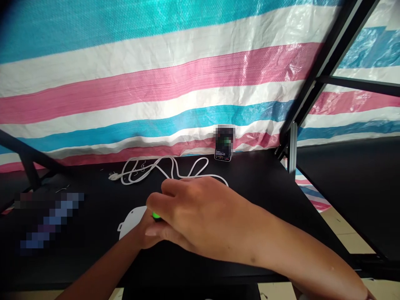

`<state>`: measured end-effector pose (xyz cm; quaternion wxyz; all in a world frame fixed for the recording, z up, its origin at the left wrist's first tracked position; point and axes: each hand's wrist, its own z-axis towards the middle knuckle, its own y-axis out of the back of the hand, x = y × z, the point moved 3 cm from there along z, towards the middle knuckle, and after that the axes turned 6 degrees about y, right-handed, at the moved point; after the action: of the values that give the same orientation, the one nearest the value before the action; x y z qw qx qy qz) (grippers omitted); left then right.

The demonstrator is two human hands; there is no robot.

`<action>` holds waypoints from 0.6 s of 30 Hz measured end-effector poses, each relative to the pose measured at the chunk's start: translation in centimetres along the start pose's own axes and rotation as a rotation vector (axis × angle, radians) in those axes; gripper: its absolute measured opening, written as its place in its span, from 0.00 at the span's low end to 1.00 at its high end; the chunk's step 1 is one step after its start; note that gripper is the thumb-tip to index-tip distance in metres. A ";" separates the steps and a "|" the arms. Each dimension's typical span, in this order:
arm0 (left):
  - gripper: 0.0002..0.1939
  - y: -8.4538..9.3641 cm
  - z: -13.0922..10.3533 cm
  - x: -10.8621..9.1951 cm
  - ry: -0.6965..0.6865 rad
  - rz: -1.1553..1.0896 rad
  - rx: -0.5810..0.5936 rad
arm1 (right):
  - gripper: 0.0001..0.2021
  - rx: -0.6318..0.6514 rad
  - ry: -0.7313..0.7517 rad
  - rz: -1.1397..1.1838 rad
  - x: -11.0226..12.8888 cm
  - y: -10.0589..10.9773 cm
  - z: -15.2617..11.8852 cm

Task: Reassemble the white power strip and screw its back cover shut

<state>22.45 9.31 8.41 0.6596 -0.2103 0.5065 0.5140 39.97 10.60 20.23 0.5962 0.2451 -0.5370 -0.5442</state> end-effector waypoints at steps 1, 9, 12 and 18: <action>0.08 0.0 0.1 -0.2 -0.026 -0.004 0.023 | 0.15 0.023 -0.005 0.021 0.0 0.2 -0.2; 0.16 0.3 -0.2 0.4 -0.016 0.006 -0.065 | 0.14 -0.005 -0.019 0.024 -0.2 0.0 0.0; 0.10 0.5 -0.4 0.8 0.009 0.007 -0.097 | 0.14 -0.011 -0.013 0.020 -0.2 0.0 0.1; 0.15 0.2 -0.5 0.9 0.116 -0.051 0.018 | 0.14 0.007 0.049 0.100 -0.1 -0.3 0.5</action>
<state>21.98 9.42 7.42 0.6440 -0.2466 0.5428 0.4794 39.43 10.71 20.06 0.6349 0.2334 -0.5357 -0.5054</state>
